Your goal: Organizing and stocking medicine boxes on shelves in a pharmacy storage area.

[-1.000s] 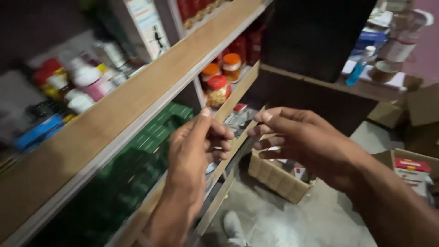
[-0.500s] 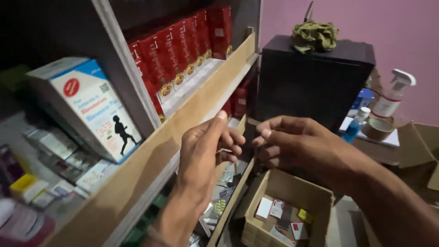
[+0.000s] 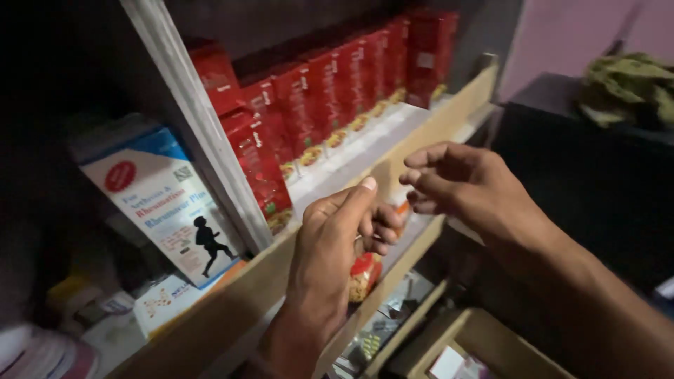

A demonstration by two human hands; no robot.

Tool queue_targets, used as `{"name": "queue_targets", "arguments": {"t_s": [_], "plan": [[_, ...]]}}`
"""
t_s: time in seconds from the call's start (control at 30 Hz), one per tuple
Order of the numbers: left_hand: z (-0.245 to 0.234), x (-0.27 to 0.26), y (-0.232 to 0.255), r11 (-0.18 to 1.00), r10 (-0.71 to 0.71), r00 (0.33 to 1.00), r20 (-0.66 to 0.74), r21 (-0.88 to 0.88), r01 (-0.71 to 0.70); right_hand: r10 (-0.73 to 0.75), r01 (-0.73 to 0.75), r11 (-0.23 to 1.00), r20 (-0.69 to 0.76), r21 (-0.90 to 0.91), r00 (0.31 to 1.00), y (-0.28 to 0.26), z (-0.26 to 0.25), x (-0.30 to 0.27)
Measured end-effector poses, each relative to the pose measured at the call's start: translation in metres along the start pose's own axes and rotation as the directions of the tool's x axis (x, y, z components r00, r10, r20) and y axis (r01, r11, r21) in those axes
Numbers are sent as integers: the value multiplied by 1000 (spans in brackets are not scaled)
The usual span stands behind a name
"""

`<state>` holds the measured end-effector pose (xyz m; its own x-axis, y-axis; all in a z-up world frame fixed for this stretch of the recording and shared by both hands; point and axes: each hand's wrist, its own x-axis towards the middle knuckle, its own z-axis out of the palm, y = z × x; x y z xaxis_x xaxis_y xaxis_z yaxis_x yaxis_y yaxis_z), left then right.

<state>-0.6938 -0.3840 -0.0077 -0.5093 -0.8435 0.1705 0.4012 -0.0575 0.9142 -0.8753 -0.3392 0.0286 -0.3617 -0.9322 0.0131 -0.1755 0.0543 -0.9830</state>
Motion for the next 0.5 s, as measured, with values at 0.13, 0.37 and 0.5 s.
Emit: {"name": "queue_targets", "arguments": {"t_s": [0.13, 0.37, 0.5], "plan": [[1, 11, 0, 999, 28, 990, -136, 31, -24, -163, 174, 979, 110, -102, 980, 10, -13, 76], [21, 1, 4, 994, 38, 948, -316, 112, -3, -760, 614, 614, -160, -496, 630, 43, -75, 324], [27, 4, 4, 990, 93, 953, -288, 129, -58, -469, 171, 745, -324, -645, 822, 60, -112, 466]]}}
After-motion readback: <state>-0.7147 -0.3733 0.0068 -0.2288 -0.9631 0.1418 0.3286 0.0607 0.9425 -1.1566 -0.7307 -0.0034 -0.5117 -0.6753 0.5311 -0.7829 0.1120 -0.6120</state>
